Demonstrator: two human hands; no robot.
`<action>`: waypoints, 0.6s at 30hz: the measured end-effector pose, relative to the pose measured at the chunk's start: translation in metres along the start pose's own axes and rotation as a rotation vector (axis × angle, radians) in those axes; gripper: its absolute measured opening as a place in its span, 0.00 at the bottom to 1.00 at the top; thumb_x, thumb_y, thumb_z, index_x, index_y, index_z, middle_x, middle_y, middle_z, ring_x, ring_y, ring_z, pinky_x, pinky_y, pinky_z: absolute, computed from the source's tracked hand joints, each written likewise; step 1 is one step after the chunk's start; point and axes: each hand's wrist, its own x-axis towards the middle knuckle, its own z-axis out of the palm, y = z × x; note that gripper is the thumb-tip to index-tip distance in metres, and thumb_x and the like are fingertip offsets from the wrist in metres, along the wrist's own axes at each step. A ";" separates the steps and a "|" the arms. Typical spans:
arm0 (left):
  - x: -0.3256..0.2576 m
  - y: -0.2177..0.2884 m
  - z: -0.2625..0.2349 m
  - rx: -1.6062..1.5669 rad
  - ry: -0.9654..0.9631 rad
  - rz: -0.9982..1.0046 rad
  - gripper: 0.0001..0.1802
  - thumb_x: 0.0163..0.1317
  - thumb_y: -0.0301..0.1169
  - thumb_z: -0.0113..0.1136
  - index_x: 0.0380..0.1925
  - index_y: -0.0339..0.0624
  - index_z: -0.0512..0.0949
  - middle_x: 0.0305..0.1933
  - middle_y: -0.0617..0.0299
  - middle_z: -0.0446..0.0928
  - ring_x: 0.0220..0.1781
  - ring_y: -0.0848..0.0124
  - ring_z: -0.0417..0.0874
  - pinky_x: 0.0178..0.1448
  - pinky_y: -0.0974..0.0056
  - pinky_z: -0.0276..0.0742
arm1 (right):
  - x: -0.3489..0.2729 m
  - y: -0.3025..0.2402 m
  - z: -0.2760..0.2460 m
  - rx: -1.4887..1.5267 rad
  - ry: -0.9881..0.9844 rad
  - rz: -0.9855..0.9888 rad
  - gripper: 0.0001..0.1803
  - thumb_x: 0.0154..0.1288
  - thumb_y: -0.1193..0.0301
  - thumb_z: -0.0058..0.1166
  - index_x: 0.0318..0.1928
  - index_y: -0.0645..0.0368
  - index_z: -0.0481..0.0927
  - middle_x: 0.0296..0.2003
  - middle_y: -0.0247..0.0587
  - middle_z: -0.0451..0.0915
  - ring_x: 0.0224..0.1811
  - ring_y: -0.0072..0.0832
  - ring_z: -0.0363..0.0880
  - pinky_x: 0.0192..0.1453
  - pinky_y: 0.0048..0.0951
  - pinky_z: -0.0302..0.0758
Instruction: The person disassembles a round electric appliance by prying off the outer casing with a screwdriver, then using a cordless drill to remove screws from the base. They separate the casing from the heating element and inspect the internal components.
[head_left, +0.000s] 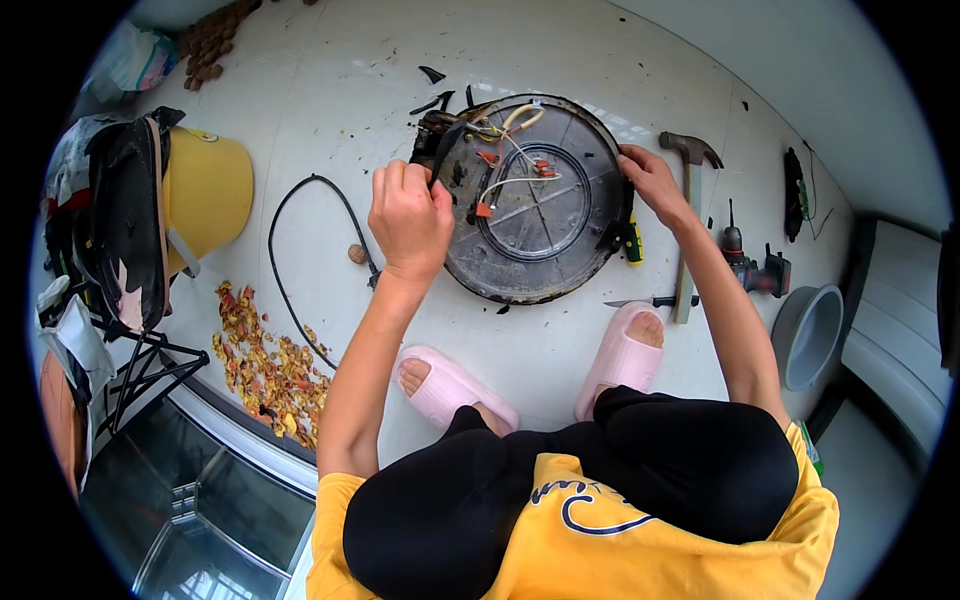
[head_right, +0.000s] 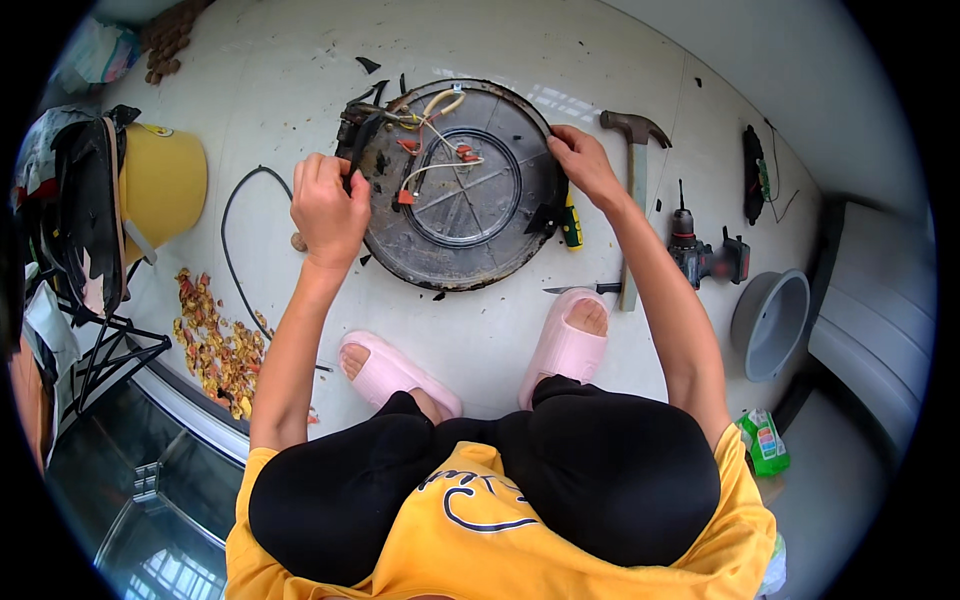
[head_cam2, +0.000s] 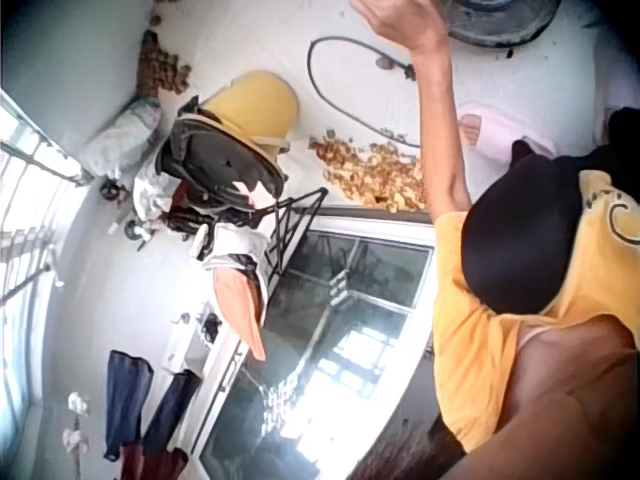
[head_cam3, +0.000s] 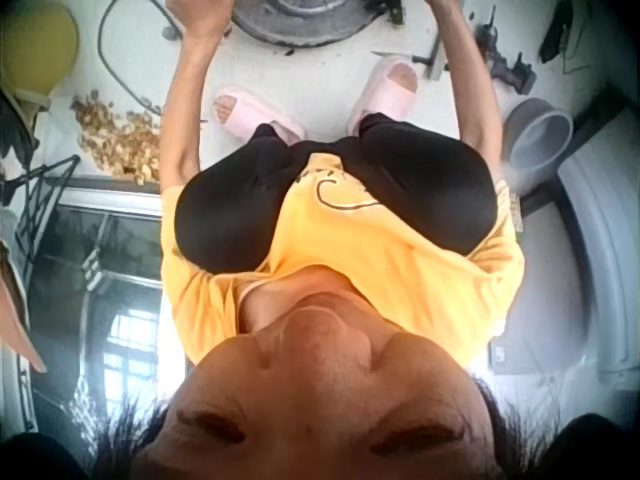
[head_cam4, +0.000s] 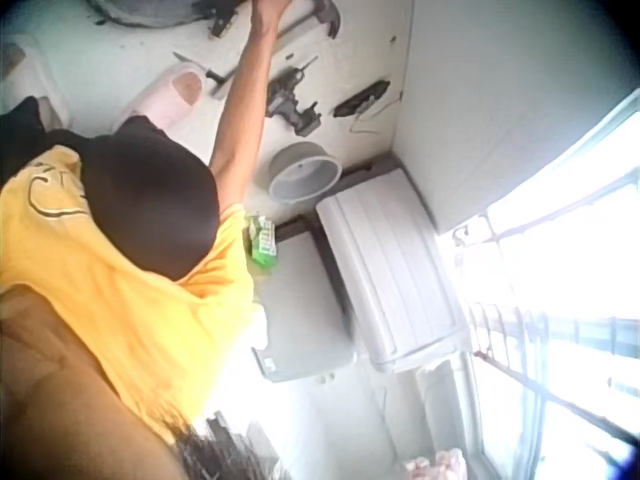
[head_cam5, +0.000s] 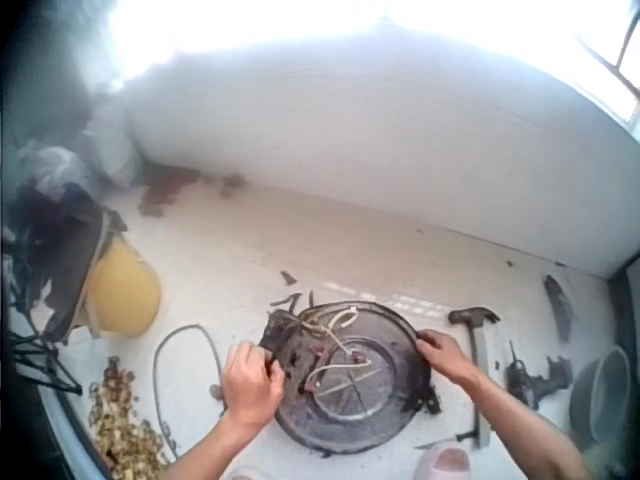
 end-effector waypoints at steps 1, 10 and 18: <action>0.002 -0.005 0.006 0.004 -0.008 0.010 0.07 0.43 0.22 0.61 0.24 0.38 0.73 0.29 0.59 0.71 0.34 0.59 0.73 0.35 0.58 0.71 | 0.001 0.000 0.003 -0.005 0.032 0.009 0.24 0.61 0.59 0.51 0.48 0.70 0.77 0.41 0.43 0.81 0.43 0.27 0.77 0.50 0.26 0.71; 0.034 -0.029 0.031 0.066 -0.070 0.073 0.06 0.46 0.24 0.61 0.26 0.41 0.75 0.32 0.61 0.72 0.38 0.60 0.74 0.36 0.58 0.74 | -0.045 -0.008 0.020 -0.057 0.074 0.198 0.19 0.53 0.63 0.58 0.37 0.68 0.78 0.28 0.44 0.80 0.29 0.28 0.79 0.36 0.28 0.75; 0.071 -0.035 0.060 0.153 -0.134 0.354 0.10 0.48 0.26 0.63 0.33 0.41 0.78 0.33 0.59 0.74 0.38 0.58 0.76 0.41 0.57 0.73 | -0.099 0.004 0.076 0.469 -0.112 0.471 0.16 0.54 0.71 0.54 0.42 0.70 0.77 0.35 0.44 0.80 0.34 0.26 0.79 0.38 0.25 0.77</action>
